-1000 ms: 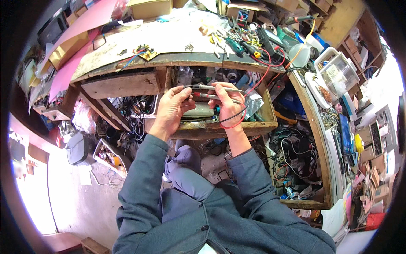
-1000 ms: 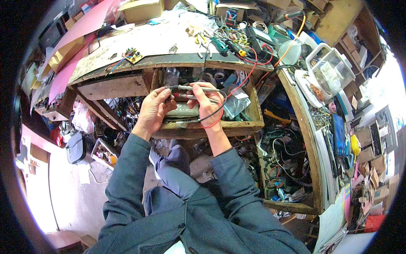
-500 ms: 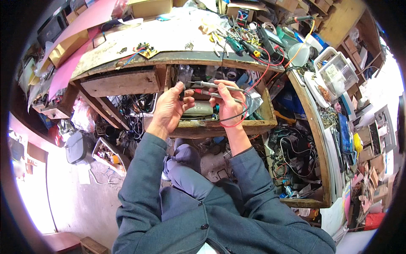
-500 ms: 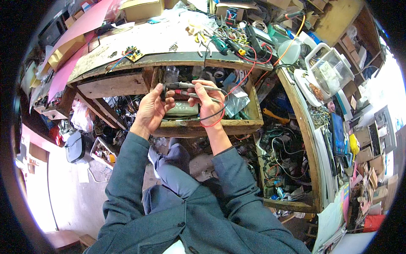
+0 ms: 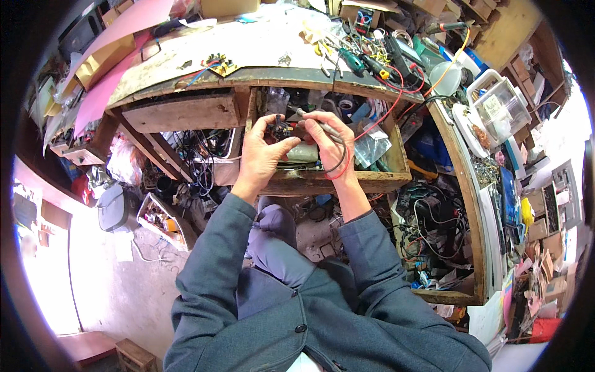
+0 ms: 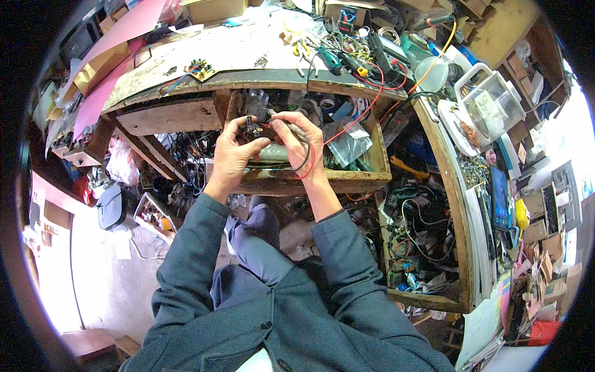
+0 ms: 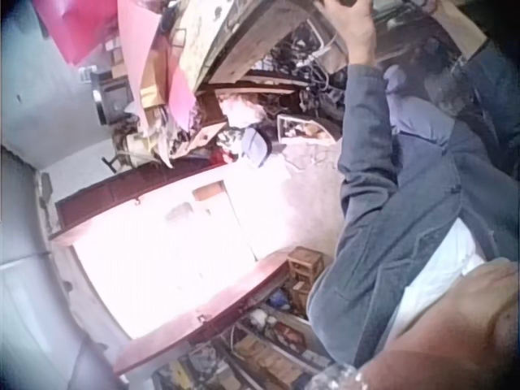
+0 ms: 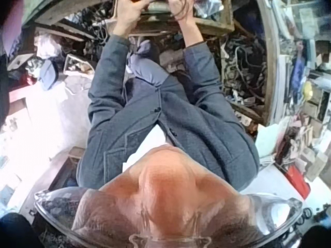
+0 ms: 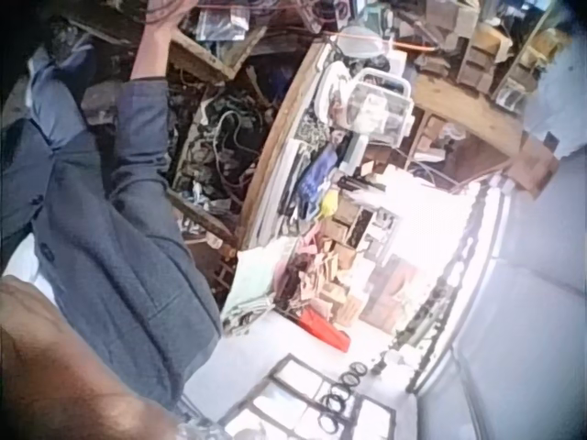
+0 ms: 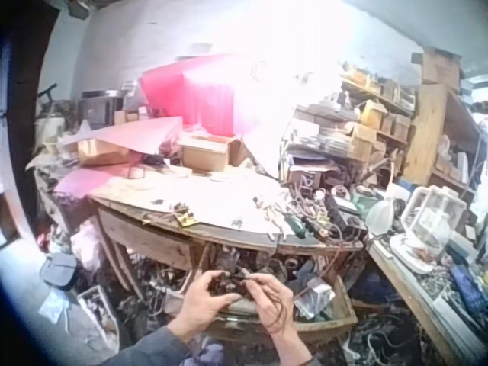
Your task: The person uses a soldering iron to work on a small electronic component held in their left hand. They repeatedly apply heat to the component's terminals and adjust wires. The person also uses pliers to manipulate the component and wires.
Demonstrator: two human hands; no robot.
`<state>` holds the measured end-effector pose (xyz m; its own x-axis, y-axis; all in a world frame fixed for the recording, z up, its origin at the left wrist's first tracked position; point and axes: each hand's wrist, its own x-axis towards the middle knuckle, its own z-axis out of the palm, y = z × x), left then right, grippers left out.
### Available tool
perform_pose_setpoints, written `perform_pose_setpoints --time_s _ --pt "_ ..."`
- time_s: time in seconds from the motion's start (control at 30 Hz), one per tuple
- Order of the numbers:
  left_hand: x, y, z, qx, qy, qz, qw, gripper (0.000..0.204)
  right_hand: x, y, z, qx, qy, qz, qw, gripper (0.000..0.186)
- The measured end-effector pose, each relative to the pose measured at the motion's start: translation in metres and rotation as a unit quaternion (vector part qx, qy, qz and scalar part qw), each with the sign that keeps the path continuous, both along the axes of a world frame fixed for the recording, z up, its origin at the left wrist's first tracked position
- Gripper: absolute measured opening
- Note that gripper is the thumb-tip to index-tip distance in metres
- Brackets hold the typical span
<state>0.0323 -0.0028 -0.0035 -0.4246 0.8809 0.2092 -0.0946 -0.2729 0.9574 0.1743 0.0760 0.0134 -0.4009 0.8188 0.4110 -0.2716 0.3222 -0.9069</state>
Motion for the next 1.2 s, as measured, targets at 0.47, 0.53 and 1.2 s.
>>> perform_pose_setpoints --time_s 0.47,0.53,1.2 --pt "0.001 -0.005 0.007 -0.008 -0.013 -0.04 0.999 0.049 -0.001 0.005 -0.008 0.024 -0.087 0.014 0.996 0.009" --pt "0.0 -0.004 0.003 0.0 -0.026 -0.058 0.998 0.05 0.0 0.007 -0.009 0.007 -0.095 0.008 0.995 0.01" --pt "-0.005 -0.004 0.002 -0.014 -0.054 -0.094 0.994 0.035 0.0 0.011 -0.014 0.012 -0.109 0.009 0.994 0.011"
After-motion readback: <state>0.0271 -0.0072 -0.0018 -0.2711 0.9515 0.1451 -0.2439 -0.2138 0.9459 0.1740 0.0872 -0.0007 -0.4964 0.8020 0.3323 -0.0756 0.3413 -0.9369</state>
